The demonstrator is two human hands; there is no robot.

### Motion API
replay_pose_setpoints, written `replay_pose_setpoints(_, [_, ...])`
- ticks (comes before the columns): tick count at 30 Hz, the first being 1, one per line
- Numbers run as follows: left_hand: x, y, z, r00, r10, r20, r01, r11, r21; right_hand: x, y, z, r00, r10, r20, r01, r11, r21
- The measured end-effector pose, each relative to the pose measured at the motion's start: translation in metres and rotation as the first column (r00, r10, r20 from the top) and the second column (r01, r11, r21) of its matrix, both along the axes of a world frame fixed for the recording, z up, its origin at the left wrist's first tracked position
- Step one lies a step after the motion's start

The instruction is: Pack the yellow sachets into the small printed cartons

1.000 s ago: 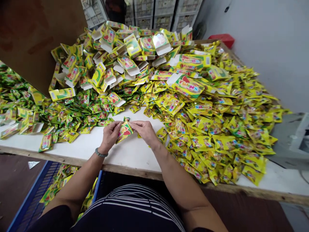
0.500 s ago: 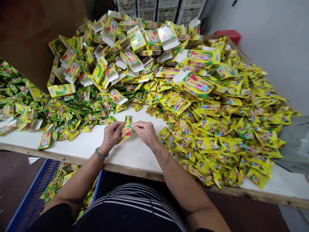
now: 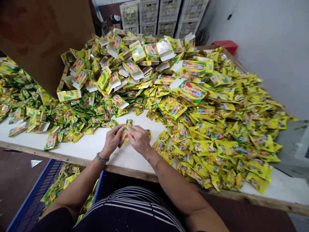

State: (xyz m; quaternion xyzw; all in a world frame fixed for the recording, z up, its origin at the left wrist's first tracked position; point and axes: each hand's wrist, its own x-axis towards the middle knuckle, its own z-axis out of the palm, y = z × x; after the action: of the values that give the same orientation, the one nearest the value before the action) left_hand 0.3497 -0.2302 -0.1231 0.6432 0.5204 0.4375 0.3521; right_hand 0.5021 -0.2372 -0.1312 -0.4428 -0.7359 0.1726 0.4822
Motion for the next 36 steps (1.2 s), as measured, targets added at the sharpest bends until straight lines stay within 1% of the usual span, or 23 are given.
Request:
replay_pose_setpoints(2, [-0.004, -0.004, 0.005, 0.998, 0.032, -0.051, -0.034, 0.999, -0.032, 0.004, 0.002, 0.001, 0.993, 0.092, 0.079, -0.092, 0.996, 0.0])
replay_pose_setpoints(3, [-0.01, -0.007, 0.011, 0.993, 0.042, -0.107, -0.048, 0.997, -0.056, 0.007, 0.003, 0.004, 0.985, 0.135, 0.104, -0.133, 0.991, -0.025])
replay_pose_setpoints(4, [-0.021, -0.01, 0.021, 0.98, 0.037, -0.195, -0.055, 0.995, -0.084, 0.012, 0.005, 0.007, 0.98, 0.154, 0.127, -0.146, 0.987, -0.065])
replay_pose_setpoints(5, [-0.035, -0.015, 0.033, 0.95, 0.022, -0.311, -0.061, 0.991, -0.116, 0.018, 0.007, 0.011, 0.978, 0.137, 0.157, -0.119, 0.985, -0.122])
replay_pose_setpoints(6, [-0.054, -0.02, 0.047, 0.89, -0.028, -0.456, -0.053, 0.985, -0.162, 0.026, 0.009, 0.016, 0.974, 0.092, 0.207, -0.051, 0.98, -0.195])
replay_pose_setpoints(7, [-0.076, -0.027, 0.062, 0.785, -0.087, -0.614, -0.05, 0.978, -0.202, 0.034, 0.011, 0.02, 0.96, 0.026, 0.278, 0.053, 0.96, -0.274])
replay_pose_setpoints(8, [-0.1, -0.034, 0.077, 0.648, -0.158, -0.745, -0.054, 0.966, -0.252, 0.043, 0.012, 0.025, 0.926, -0.032, 0.375, 0.174, 0.921, -0.35])
replay_pose_setpoints(10, [-0.145, -0.047, 0.103, 0.393, -0.283, -0.875, -0.123, 0.926, -0.356, 0.059, 0.014, 0.03, 0.829, -0.024, 0.559, 0.332, 0.825, -0.457])
replay_pose_setpoints(11, [-0.163, -0.052, 0.112, 0.311, -0.301, -0.902, -0.159, 0.919, -0.361, 0.064, 0.015, 0.032, 0.787, 0.003, 0.616, 0.375, 0.791, -0.483])
replay_pose_setpoints(12, [-0.174, -0.054, 0.118, 0.262, -0.286, -0.922, -0.182, 0.923, -0.339, 0.067, 0.015, 0.032, 0.756, 0.035, 0.653, 0.395, 0.772, -0.498])
replay_pose_setpoints(13, [-0.178, -0.053, 0.119, 0.249, -0.242, -0.938, -0.19, 0.937, -0.293, 0.068, 0.014, 0.031, 0.737, 0.058, 0.673, 0.4, 0.766, -0.504])
replay_pose_setpoints(14, [-0.174, -0.05, 0.117, 0.269, -0.179, -0.946, -0.186, 0.954, -0.234, 0.067, 0.014, 0.029, 0.728, 0.072, 0.681, 0.396, 0.767, -0.505])
replay_pose_setpoints(15, [-0.162, -0.043, 0.11, 0.316, -0.102, -0.943, -0.182, 0.969, -0.166, 0.064, 0.013, 0.027, 0.727, 0.079, 0.682, 0.388, 0.773, -0.502])
replay_pose_setpoints(17, [-0.122, -0.022, 0.088, 0.454, 0.026, -0.891, -0.191, 0.979, -0.069, 0.057, 0.013, 0.021, 0.742, 0.08, 0.665, 0.359, 0.791, -0.495])
replay_pose_setpoints(19, [-0.071, 0.006, 0.06, 0.565, 0.137, -0.813, -0.248, 0.969, -0.009, 0.052, 0.015, 0.014, 0.773, 0.063, 0.631, 0.321, 0.819, -0.476])
replay_pose_setpoints(21, [-0.025, 0.034, 0.032, 0.639, 0.157, -0.753, -0.237, 0.972, 0.001, 0.05, 0.019, 0.007, 0.814, 0.029, 0.58, 0.278, 0.858, -0.432])
replay_pose_setpoints(23, [0.007, 0.055, 0.009, 0.697, 0.155, -0.7, -0.211, 0.977, 0.007, 0.05, 0.025, 0.0, 0.861, -0.024, 0.508, 0.245, 0.895, -0.373])
replay_pose_setpoints(26, [0.025, 0.068, -0.014, 0.834, 0.099, -0.543, -0.141, 0.989, -0.035, 0.048, 0.034, -0.007, 0.93, -0.085, 0.358, 0.2, 0.933, -0.298])
replay_pose_setpoints(28, [0.023, 0.066, -0.02, 0.936, -0.013, -0.351, -0.03, 0.993, -0.116, 0.045, 0.039, -0.009, 0.963, -0.083, 0.258, 0.156, 0.947, -0.279])
replay_pose_setpoints(30, [0.02, 0.062, -0.021, 0.984, -0.14, -0.111, 0.116, 0.973, -0.197, 0.043, 0.042, -0.008, 0.983, -0.045, 0.181, 0.101, 0.943, -0.316])
replay_pose_setpoints(32, [0.019, 0.057, -0.018, 0.977, -0.181, 0.112, 0.205, 0.944, -0.257, 0.041, 0.043, -0.006, 0.993, -0.028, 0.116, 0.073, 0.913, -0.401])
replay_pose_setpoints(34, [0.024, 0.052, -0.013, 0.946, -0.131, 0.298, 0.229, 0.918, -0.323, 0.041, 0.041, -0.003, 0.995, -0.069, 0.069, 0.094, 0.883, -0.461])
replay_pose_setpoints(36, [0.031, 0.047, -0.009, 0.891, -0.077, 0.448, 0.271, 0.882, -0.386, 0.041, 0.039, 0.0, 0.989, -0.14, 0.05, 0.148, 0.879, -0.454])
